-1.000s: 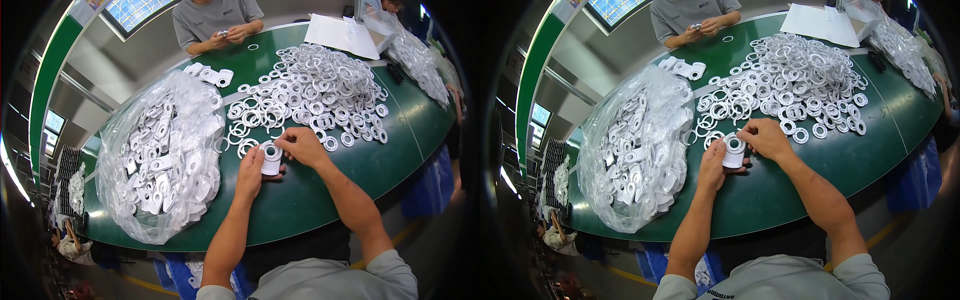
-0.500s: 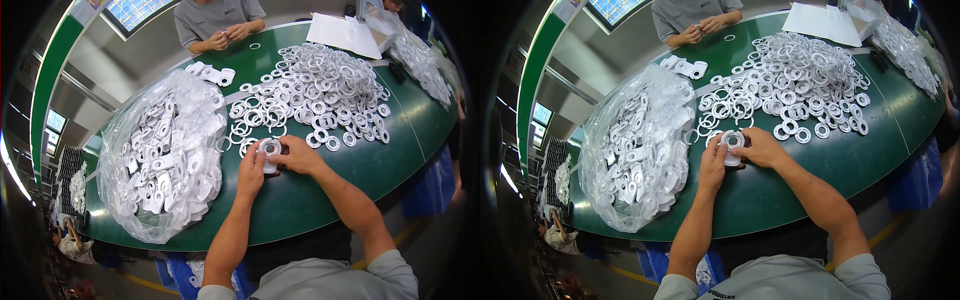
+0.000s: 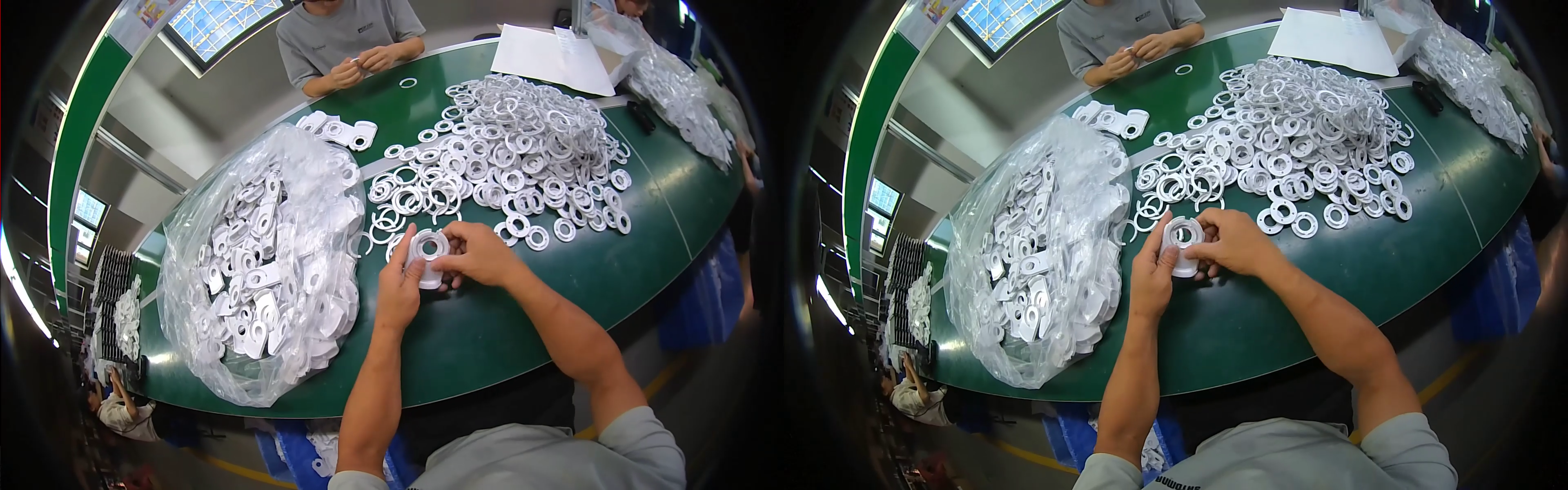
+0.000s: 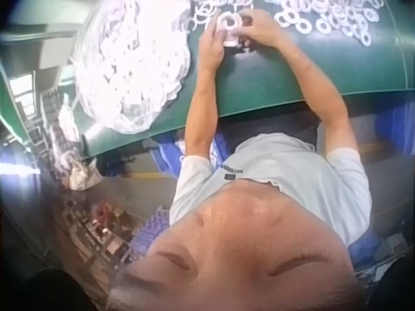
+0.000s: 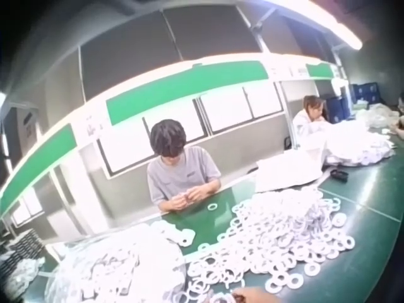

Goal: Manually assembling small white plastic rings into a device base on an assembly line.

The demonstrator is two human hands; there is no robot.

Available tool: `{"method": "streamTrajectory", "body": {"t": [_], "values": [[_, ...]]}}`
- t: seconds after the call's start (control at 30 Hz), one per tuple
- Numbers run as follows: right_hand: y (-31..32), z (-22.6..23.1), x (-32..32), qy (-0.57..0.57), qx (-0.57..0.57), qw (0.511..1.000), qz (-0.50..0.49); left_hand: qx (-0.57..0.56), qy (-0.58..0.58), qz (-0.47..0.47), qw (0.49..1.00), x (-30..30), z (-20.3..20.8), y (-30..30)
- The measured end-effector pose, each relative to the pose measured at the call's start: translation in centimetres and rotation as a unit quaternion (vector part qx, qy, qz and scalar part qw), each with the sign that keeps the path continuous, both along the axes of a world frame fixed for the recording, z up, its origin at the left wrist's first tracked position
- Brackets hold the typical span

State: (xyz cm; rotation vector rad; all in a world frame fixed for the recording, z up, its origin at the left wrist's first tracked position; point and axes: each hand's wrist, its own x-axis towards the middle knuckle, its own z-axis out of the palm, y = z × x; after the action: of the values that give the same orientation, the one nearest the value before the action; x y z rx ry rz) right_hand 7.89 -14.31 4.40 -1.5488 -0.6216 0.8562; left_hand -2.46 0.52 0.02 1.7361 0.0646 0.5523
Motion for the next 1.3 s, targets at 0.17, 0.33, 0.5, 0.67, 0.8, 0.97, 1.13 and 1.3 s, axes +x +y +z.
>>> {"method": "streamTrajectory", "body": {"t": [0.17, 0.33, 0.5, 0.67, 0.8, 0.97, 1.13, 1.3], "values": [[-1.5, -1.4, 2.2, 0.121, 0.086, 0.989, 0.008, -0.240, 0.143, -0.059, 0.958, -0.4, 1.9, -0.4], [-1.4, -1.3, 2.2, 0.153, 0.049, 0.987, 0.008, -0.232, 0.155, -0.075, 0.957, -0.6, 1.8, 0.0], [-0.8, -1.9, 1.6, 0.099, 0.014, 0.995, -0.014, -0.208, 0.158, -0.060, 0.964, -0.3, 1.6, -0.4], [-0.1, -1.9, 0.9, 0.053, 0.026, 0.997, -0.044, -0.166, 0.154, 0.001, 0.974, -0.5, 2.0, -0.1], [-0.6, -1.3, 1.2, 0.114, 0.061, 0.992, -0.010, -0.177, 0.156, -0.006, 0.972, -0.3, 2.2, 0.0], [-0.5, -2.3, 1.3, 0.109, 0.046, 0.993, 0.008, -0.122, 0.107, -0.008, 0.987, -0.2, 1.6, -0.4], [-0.7, -2.3, 1.4, 0.095, 0.042, 0.994, 0.025, -0.145, 0.139, -0.025, 0.979, -0.2, 1.8, -0.3], [-0.6, -2.0, 0.7, 0.050, 0.031, 0.998, 0.017, -0.202, 0.123, -0.032, 0.971, -0.5, 1.9, -0.4]]}}
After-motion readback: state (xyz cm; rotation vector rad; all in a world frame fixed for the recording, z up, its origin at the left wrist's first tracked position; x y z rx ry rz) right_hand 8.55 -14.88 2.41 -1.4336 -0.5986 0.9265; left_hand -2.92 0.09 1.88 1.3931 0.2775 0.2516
